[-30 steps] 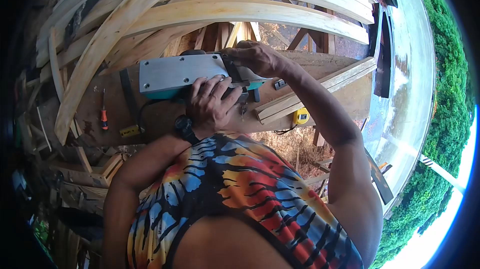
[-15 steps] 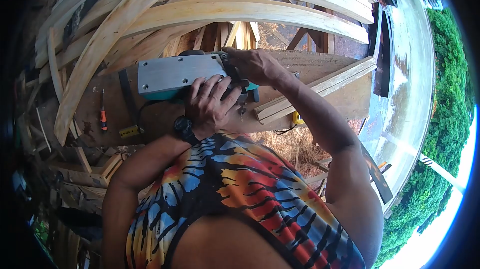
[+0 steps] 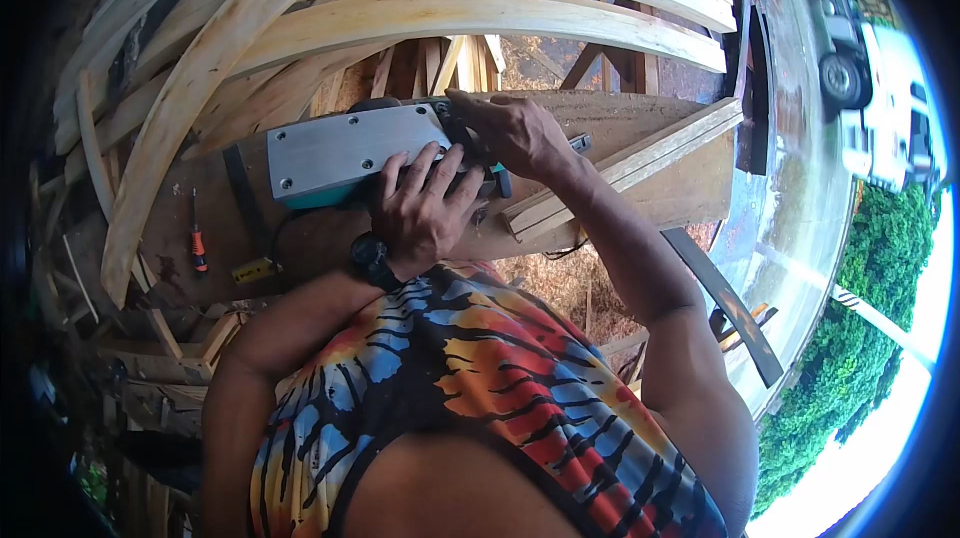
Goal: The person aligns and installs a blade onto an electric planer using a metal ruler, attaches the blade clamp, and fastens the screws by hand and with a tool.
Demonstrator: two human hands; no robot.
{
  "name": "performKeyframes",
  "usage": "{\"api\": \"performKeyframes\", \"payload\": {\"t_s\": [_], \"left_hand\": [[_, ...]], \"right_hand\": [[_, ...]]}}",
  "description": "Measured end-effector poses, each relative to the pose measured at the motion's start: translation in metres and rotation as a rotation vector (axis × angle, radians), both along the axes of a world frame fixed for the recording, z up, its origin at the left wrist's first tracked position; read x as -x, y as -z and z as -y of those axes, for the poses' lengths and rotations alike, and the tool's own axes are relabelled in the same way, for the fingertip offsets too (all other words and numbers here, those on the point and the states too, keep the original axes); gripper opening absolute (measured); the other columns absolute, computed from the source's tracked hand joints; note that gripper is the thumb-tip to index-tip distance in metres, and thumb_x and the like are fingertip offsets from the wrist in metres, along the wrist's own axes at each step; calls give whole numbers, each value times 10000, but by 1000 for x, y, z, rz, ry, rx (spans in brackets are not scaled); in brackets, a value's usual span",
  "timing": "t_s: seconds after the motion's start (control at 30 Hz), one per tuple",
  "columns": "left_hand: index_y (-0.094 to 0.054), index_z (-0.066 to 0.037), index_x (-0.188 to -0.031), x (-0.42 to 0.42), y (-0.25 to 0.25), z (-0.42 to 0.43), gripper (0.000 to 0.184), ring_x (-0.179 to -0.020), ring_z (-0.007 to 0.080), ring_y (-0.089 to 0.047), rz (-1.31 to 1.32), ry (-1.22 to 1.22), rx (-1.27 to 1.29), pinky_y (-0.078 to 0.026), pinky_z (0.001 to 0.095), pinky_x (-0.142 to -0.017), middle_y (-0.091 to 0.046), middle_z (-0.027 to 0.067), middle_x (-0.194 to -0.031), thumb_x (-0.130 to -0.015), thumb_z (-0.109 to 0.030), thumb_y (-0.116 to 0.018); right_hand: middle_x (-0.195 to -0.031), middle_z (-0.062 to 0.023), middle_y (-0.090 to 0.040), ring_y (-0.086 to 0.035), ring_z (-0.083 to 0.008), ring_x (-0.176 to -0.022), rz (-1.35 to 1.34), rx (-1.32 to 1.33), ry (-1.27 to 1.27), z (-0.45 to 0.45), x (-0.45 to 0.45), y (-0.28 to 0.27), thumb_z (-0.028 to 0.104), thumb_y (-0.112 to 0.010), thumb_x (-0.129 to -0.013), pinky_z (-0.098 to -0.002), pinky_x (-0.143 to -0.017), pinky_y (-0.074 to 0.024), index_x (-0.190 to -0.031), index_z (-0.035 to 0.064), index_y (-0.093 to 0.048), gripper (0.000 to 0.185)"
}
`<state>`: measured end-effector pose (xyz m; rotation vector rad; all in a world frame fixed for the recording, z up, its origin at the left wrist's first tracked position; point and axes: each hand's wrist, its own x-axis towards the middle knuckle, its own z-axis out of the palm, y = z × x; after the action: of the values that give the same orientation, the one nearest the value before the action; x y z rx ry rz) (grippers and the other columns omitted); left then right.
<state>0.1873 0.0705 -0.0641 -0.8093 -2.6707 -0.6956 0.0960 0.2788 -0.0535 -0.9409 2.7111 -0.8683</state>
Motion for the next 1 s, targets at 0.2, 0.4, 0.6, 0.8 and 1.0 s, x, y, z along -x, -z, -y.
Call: {"api": "performKeyframes", "payload": {"t_s": [0.2,0.4,0.6,0.8,1.0], "left_hand": [[-747,-198,-1225,0,-3,0,360,-1226,311,-633,18,8,24,-432,534,-1055,-681,102,-1335,-892,-336,-751],[-746,-187,-1219,0,-3,1,360,-1231,311,-634,22,16,15,-428,529,-1058,-681,104,-1340,-893,-341,-750],[-751,-185,-1215,0,-4,1,369,-1224,314,-642,23,11,-8,-431,527,-1054,-688,106,-1336,-884,-347,-761],[-764,-187,-1199,0,-3,-1,324,-1224,323,-641,1,14,16,-435,532,-1054,-694,108,-1323,-910,-329,-731],[-768,-190,-1185,0,-5,-1,296,-1225,320,-643,14,11,31,-440,535,-1057,-694,108,-1321,-923,-310,-700]], "right_hand": [[-882,-147,-676,-705,-366,-718,60,-224,89,2,-7,-12,193,-663,-938,-464,-623,-565,-1482,270,-578,556],[-880,-137,-637,-684,-368,-714,125,-275,145,-15,-15,-12,100,-582,-914,-472,-617,-559,-1529,345,-527,664],[-896,-157,-654,-677,-391,-701,151,-238,169,-21,-26,-9,64,-551,-904,-502,-629,-545,-1563,336,-490,715],[-808,-198,-636,-672,-418,-686,182,-251,184,-12,-24,-20,80,-530,-911,-534,-632,-528,-1568,287,-488,690],[-749,-254,-654,-678,-459,-687,253,-271,261,-2,-32,-24,109,-544,-915,-567,-629,-519,-1585,259,-449,693]]}}
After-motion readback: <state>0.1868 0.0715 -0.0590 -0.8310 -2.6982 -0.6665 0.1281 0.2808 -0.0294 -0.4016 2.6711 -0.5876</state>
